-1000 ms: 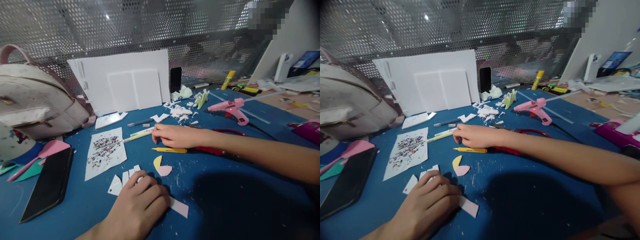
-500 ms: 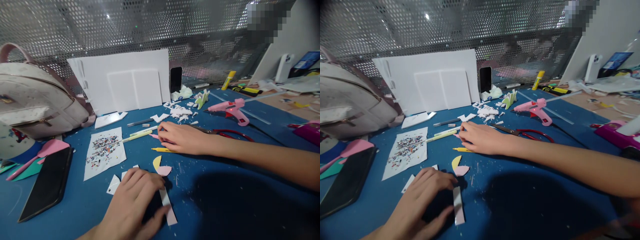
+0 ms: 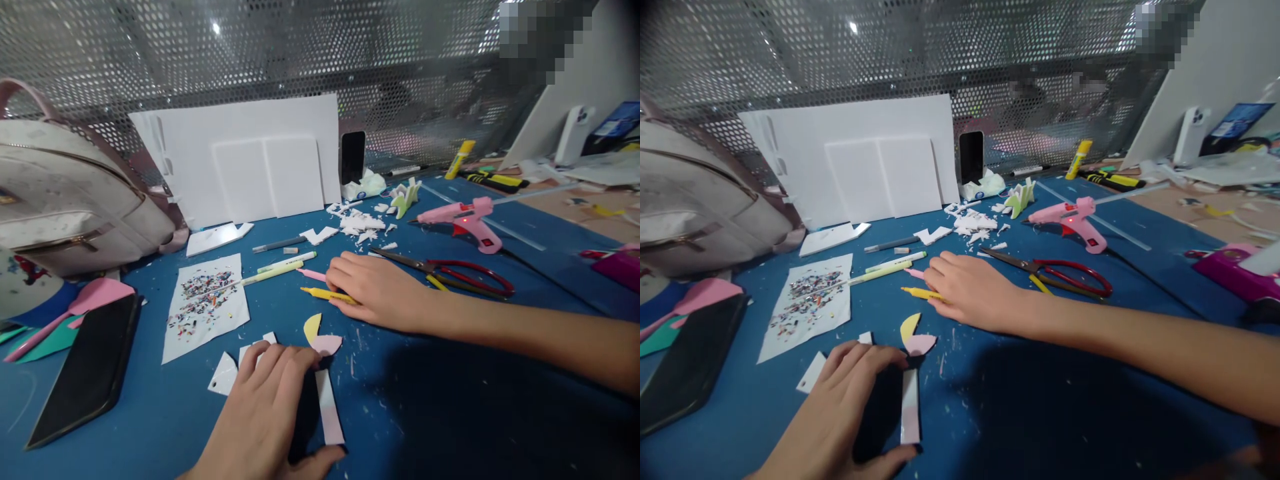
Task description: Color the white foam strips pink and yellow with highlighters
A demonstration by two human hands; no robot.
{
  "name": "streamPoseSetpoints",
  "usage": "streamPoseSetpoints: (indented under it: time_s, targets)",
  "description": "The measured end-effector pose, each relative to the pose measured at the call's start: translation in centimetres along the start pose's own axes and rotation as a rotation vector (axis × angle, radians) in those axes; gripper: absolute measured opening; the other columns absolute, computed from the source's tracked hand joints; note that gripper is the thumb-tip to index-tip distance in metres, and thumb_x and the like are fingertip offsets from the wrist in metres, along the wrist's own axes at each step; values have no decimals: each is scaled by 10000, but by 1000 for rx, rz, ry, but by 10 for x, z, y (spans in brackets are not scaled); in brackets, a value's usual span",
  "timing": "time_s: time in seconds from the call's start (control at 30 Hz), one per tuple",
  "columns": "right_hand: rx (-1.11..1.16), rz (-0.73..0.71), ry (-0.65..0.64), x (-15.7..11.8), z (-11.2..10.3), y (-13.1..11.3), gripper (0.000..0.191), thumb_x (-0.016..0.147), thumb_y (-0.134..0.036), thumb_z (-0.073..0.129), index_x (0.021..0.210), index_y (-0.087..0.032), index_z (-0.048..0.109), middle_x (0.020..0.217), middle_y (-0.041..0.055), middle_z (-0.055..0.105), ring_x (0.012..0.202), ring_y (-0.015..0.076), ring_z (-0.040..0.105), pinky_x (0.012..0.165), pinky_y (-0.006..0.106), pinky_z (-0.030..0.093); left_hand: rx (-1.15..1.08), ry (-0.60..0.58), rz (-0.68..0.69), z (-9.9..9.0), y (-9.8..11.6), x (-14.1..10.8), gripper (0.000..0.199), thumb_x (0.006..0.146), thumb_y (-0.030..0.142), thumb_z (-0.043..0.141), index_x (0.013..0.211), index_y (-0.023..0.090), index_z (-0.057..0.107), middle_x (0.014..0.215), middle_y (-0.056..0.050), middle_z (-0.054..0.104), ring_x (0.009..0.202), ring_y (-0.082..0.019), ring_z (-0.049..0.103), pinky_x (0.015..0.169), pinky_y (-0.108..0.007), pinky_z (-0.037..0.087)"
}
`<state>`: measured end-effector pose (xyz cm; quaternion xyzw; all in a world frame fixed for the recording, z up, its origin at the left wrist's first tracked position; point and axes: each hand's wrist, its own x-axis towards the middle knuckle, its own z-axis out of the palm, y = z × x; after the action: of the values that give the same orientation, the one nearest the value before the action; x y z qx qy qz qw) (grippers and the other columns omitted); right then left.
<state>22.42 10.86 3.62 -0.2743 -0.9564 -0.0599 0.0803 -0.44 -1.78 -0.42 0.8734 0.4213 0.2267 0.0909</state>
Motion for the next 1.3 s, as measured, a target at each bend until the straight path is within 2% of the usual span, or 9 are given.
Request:
streamPoseSetpoints:
  time_s: [0.17,0.37,0.5,0.6,0.67,0.8,0.97,1.13,1.3]
  targets:
    - [181,150,43,-5,-10,1,104,985,-228,539,899,-175,564,861,49,599,758,199,553,664,290,390,-116,-64,-50,-4,-1,1,713,733,325,814,1301,282,386,1184,-34,639,1038,-272,602,999,-466,368]
    - [254,162,-52,-9,-2,-5,220,927,-358,658,1018,-178,570,974,75,624,840,238,582,688,307,415,-205,-98,-16,-3,-2,2,669,731,164,594,1359,300,409,1209,-43,639,1076,-264,591,1008,-471,395]
    - [312,183,-70,-8,1,-9,148,948,-291,599,1032,-181,547,972,73,626,854,239,586,793,355,447,-204,-53,39,0,-2,2,714,684,133,526,1373,286,422,1192,-49,656,1039,-256,605,980,-459,410]
    - [364,171,-64,-7,-1,-11,113,957,-269,567,1021,-180,536,957,61,625,829,219,582,878,379,439,-196,-21,82,2,-3,2,589,779,193,535,1354,275,432,1229,-34,664,1043,-239,616,976,-422,406]
    - [386,173,-85,-7,-2,-13,149,955,-302,577,1031,-180,538,966,64,626,828,220,584,812,352,447,-143,17,87,2,-4,1,496,838,324,596,1307,261,452,1176,-32,675,999,-240,621,978,-420,394]
    - [405,171,-121,-6,2,-17,251,937,-309,601,1140,-173,541,1105,97,637,908,238,606,727,324,447,-9,19,30,0,-4,-1,631,761,498,743,1248,233,442,996,-29,651,872,-248,601,940,-445,386]
    - [357,143,-147,-1,4,-22,368,917,-186,563,1279,-140,521,1311,143,599,1092,289,609,812,365,476,-52,-1,-48,-5,1,-1,483,739,223,687,1160,256,452,959,27,633,854,-203,590,926,-410,373]
    - [474,233,-193,-3,-5,-18,508,936,-169,506,1438,-179,434,1360,137,617,1081,288,659,835,362,498,-78,32,-71,-5,2,0,366,791,158,599,1123,263,486,925,30,641,859,-200,583,956,-411,341]
    - [754,186,-22,-21,-11,-17,368,994,-141,416,1312,-253,563,1403,49,597,1258,233,574,1050,347,425,-112,41,-70,-4,1,1,397,795,119,604,1145,271,495,908,42,660,849,-188,578,962,-390,346]
